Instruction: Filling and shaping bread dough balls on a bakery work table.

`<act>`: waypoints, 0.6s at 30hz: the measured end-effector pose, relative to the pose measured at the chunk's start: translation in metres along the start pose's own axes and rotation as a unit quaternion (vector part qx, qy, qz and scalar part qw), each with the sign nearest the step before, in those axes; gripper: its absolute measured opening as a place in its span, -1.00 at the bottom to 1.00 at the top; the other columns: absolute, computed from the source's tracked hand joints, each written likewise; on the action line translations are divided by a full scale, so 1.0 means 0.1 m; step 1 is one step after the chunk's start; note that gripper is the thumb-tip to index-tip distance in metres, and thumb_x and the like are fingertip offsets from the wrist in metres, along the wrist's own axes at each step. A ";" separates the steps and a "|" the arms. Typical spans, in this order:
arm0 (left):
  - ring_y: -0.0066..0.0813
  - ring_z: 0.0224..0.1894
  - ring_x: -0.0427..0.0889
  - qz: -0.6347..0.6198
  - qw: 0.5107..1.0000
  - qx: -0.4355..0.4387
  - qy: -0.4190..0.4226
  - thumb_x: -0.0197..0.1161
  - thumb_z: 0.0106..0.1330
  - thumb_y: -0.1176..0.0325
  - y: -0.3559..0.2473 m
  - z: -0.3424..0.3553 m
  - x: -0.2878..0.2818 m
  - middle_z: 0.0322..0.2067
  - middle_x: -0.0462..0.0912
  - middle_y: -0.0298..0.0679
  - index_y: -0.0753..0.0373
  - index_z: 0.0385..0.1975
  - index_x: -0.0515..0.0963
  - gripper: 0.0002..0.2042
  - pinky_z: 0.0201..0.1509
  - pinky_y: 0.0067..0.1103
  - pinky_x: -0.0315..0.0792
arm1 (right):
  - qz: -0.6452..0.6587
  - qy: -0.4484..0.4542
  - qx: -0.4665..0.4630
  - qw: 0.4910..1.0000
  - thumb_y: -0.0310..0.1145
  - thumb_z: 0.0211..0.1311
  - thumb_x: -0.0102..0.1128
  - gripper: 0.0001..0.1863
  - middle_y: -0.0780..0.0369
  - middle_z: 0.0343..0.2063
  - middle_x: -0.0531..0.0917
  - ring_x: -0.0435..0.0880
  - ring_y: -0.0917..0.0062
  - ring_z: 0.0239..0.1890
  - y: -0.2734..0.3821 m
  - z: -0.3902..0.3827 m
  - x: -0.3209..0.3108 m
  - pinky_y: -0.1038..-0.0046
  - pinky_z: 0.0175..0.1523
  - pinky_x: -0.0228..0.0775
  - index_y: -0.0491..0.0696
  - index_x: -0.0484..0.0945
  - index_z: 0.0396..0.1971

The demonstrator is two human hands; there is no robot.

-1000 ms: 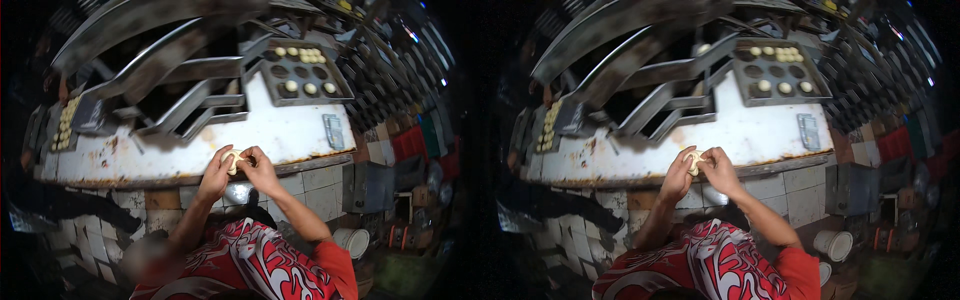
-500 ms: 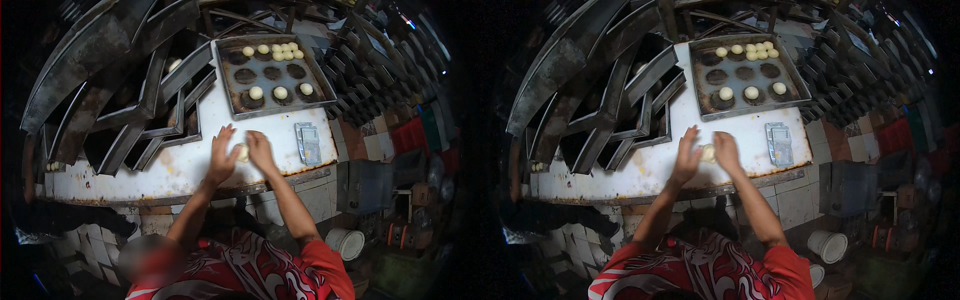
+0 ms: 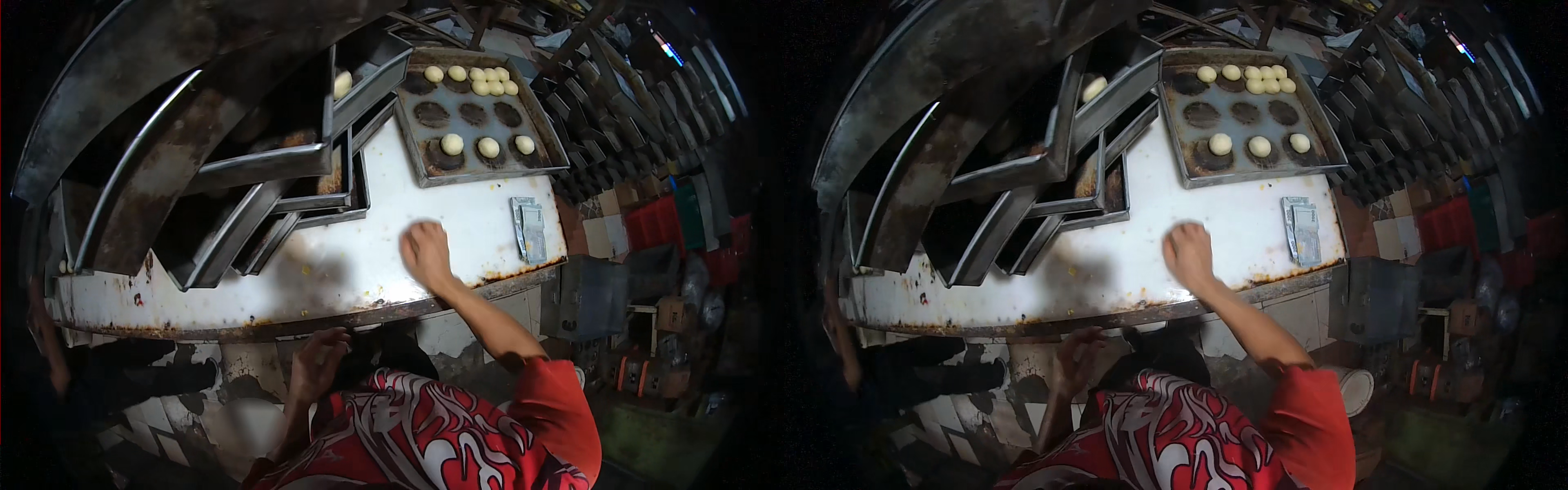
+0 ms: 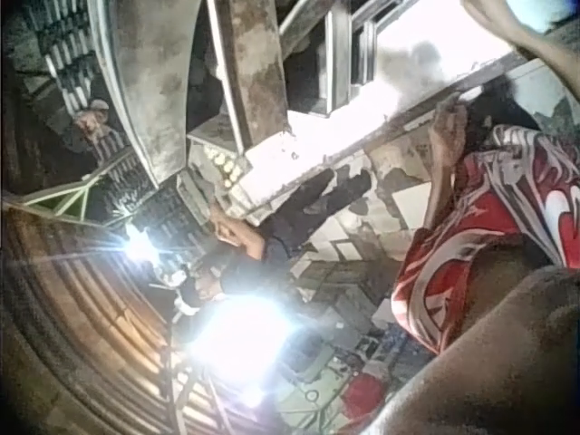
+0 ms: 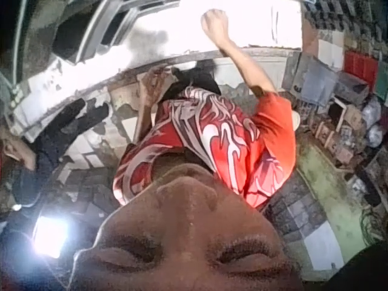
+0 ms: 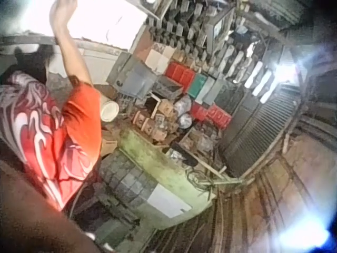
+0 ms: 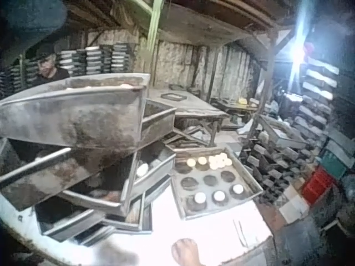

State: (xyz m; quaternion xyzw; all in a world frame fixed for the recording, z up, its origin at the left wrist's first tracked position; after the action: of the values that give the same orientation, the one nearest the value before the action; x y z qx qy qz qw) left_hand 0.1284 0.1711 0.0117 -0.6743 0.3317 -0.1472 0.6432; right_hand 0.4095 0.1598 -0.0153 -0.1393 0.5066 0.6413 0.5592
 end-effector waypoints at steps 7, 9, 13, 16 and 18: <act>-0.37 -0.22 0.62 0.016 0.996 -0.013 0.086 0.24 0.15 0.47 0.22 0.02 -0.12 -0.30 0.63 -0.22 0.23 -0.14 0.51 -0.75 -0.12 -0.52 0.47 | -0.107 -0.067 0.069 0.990 -0.42 -0.09 0.21 -0.88 0.09 -0.51 0.53 0.43 0.20 -0.38 -0.80 0.09 -0.56 0.21 -0.27 0.26 -0.13 0.47 -0.63; -0.36 -0.24 0.61 0.025 0.983 0.097 0.152 0.27 0.13 0.43 -0.18 0.10 0.18 -0.31 0.62 -0.25 0.20 -0.11 0.50 -0.70 -0.15 -0.52 0.46 | 0.013 -0.111 0.149 0.983 -0.43 -0.07 0.20 -0.85 0.07 -0.54 0.51 0.42 0.18 -0.41 -0.72 0.23 -0.36 0.20 -0.28 0.23 -0.16 0.45 -0.65; -0.35 -0.21 0.59 0.059 0.955 0.139 0.254 0.29 0.11 0.40 -0.53 0.16 0.37 -0.27 0.62 -0.25 0.19 -0.11 0.52 -0.69 -0.11 -0.51 0.45 | -0.065 -0.035 -0.041 0.996 -0.36 0.02 0.17 -0.88 0.16 -0.43 0.53 0.43 0.22 -0.31 -0.23 -0.25 -0.30 0.25 -0.20 0.26 -0.07 0.48 -0.57; -0.37 -0.23 0.61 0.066 0.977 0.098 0.177 0.23 0.16 0.45 -0.21 0.26 0.19 -0.28 0.62 -0.21 0.20 -0.18 0.55 -0.79 -0.14 -0.54 0.46 | -0.210 0.037 0.025 0.977 -0.31 0.03 0.16 -0.84 0.20 -0.33 0.52 0.43 0.17 -0.23 -0.41 -0.17 -0.46 0.16 -0.17 0.29 -0.07 0.49 -0.43; -0.39 -0.24 0.61 0.053 0.984 0.079 0.150 0.22 0.17 0.47 -0.15 0.32 0.15 -0.29 0.62 -0.20 0.21 -0.18 0.56 -0.80 -0.16 -0.56 0.46 | -0.224 0.127 0.048 0.965 -0.31 0.00 0.18 -0.79 0.14 -0.32 0.51 0.42 0.15 -0.21 -0.48 -0.16 -0.39 0.17 -0.15 0.29 -0.10 0.48 -0.39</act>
State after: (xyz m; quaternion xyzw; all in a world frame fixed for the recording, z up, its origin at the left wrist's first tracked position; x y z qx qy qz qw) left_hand 0.1636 0.1853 0.0188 -0.5728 0.4469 -0.2378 0.6447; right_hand 0.4574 0.1180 -0.0170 -0.3025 0.5594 0.4520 0.6254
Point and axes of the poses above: each hand's wrist, its own z-axis towards the middle knuckle, its own x-axis out of the palm, y = z × x, the point moved 8 cm from there along z, towards the middle knuckle
